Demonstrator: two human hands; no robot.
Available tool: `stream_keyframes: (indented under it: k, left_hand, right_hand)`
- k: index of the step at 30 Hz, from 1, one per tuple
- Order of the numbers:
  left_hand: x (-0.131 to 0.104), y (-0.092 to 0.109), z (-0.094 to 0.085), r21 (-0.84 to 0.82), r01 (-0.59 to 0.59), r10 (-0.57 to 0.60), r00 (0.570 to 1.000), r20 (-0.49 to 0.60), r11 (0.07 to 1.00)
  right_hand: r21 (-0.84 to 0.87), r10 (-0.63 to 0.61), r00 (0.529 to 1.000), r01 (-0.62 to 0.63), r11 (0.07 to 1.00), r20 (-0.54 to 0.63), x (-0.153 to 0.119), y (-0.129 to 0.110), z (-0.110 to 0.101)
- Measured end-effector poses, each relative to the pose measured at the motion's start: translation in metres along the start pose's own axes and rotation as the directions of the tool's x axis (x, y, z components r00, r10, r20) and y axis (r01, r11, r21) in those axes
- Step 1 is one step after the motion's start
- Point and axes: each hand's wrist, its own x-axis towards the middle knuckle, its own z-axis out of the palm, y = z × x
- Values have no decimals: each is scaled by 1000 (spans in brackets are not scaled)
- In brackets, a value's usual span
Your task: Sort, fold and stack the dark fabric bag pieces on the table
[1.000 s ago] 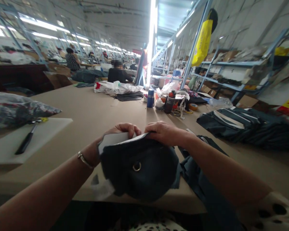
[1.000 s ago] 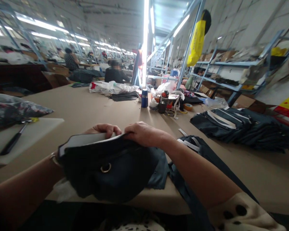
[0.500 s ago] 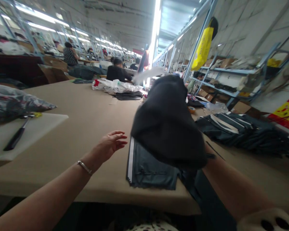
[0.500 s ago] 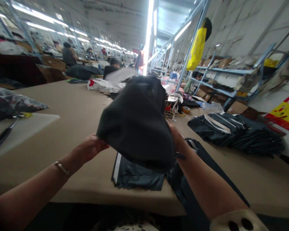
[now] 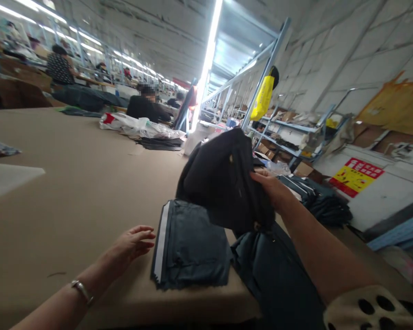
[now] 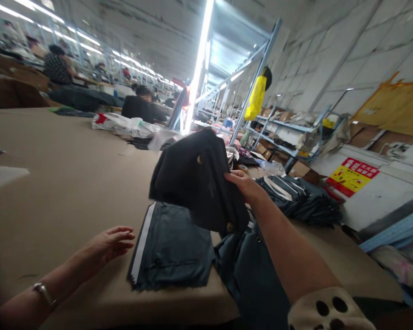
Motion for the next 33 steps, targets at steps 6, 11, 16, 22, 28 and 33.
stream_keyframes:
  k: [6, 11, 16, 22, 28, 33]
  left_hand:
    - [1, -10, -2, -11, -1, 1, 1000, -23, 1000]
    - [6, -14, -5, -8, -12, 12, 1000, -23, 1000]
    - [8, -16, -5, 12, -12, 13, 999, -40, 1000]
    - [11, -20, -8, -22, -11, 10, 999, -51, 1000]
    - [2, -20, -3, -5, -34, 34, 997, -63, 999]
    - [-8, -18, 9, 40, -26, 29, 998, -62, 999]
  right_hand:
    - [-162, 132, 988, -117, 980, 84, -33, -22, -24]
    - [-583, 62, 996, -88, 808, -65, -62, -31, -51]
    - [-517, 93, 994, -112, 849, -61, -90, -27, -64]
    - [-176, 247, 952, -279, 944, -182, -117, -10, -104]
    - [-678, 83, 926, -328, 658, -368, -106, 59, -157]
    - [-752, -126, 946, -153, 641, -300, -66, 102, -75]
